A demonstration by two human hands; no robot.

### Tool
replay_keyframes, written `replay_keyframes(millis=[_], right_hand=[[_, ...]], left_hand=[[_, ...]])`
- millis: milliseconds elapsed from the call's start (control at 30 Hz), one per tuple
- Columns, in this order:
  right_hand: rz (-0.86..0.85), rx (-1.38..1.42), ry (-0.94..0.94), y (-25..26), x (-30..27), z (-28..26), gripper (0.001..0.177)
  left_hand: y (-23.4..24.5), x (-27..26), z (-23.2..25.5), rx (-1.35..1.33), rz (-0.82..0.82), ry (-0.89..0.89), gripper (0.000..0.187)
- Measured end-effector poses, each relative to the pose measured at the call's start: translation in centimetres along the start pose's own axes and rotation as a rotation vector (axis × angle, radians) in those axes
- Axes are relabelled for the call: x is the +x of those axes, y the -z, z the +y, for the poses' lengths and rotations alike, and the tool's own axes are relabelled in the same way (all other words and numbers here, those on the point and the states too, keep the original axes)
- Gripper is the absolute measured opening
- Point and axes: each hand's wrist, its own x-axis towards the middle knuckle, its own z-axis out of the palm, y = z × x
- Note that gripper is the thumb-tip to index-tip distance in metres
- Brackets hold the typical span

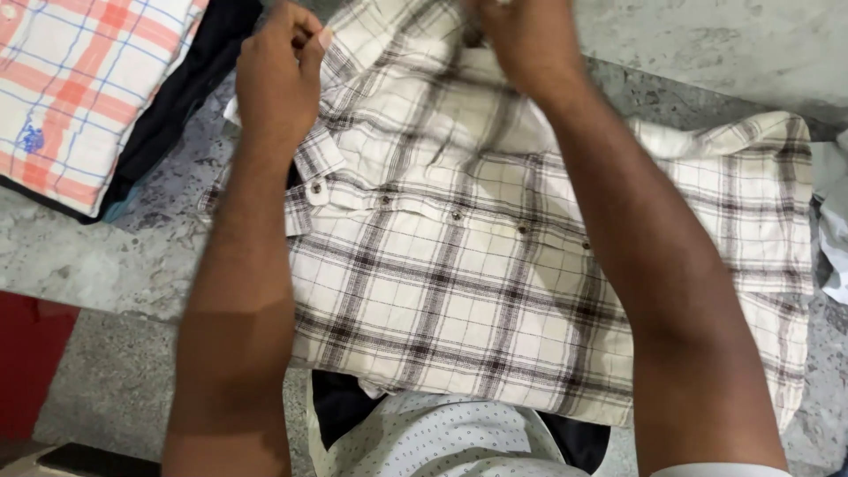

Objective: Folding a plaid button-up shirt on a counter.

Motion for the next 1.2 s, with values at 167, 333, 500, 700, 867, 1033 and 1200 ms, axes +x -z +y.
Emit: replay_keyframes(millis=[167,333,500,700,867,1033,1200], right_hand=[[-0.177,-0.227,-0.077,-4.7,0.2,-2.5,0.044],[-0.128,-0.307,0.201,-7.9,-0.4,-1.6,0.031],[-0.18,-0.31,0.304,-9.2,-0.3,-1.4,0.027],[-0.203,-0.229,0.457,-9.8,0.9,1.1,0.042],[-0.054,-0.626,0.291,-8.9,0.8,0.8,0.045],[-0.095,-0.39,-0.024,-7.4,1.2,0.5,0.03],[-0.222,-0.102,0.033,-1.3,-0.7,0.7,0.029]], left_hand=[[-1.6,-0.3,-2.6,0.243,0.103,0.169,0.012],[0.5,0.2,-1.7,0.248,0.01,0.227,0.017],[2.2,-0.2,-3.2,0.209,-0.183,0.34,0.03],[1.6,-0.4,-4.4,0.297,0.013,0.392,0.02],[-0.3,-0.8,-6.0,0.677,0.032,0.251,0.013],[-0.7,-0.1,-3.5,0.725,0.08,0.088,0.023],[-2.5,0.4,1.3,0.43,-0.005,-0.164,0.037]])
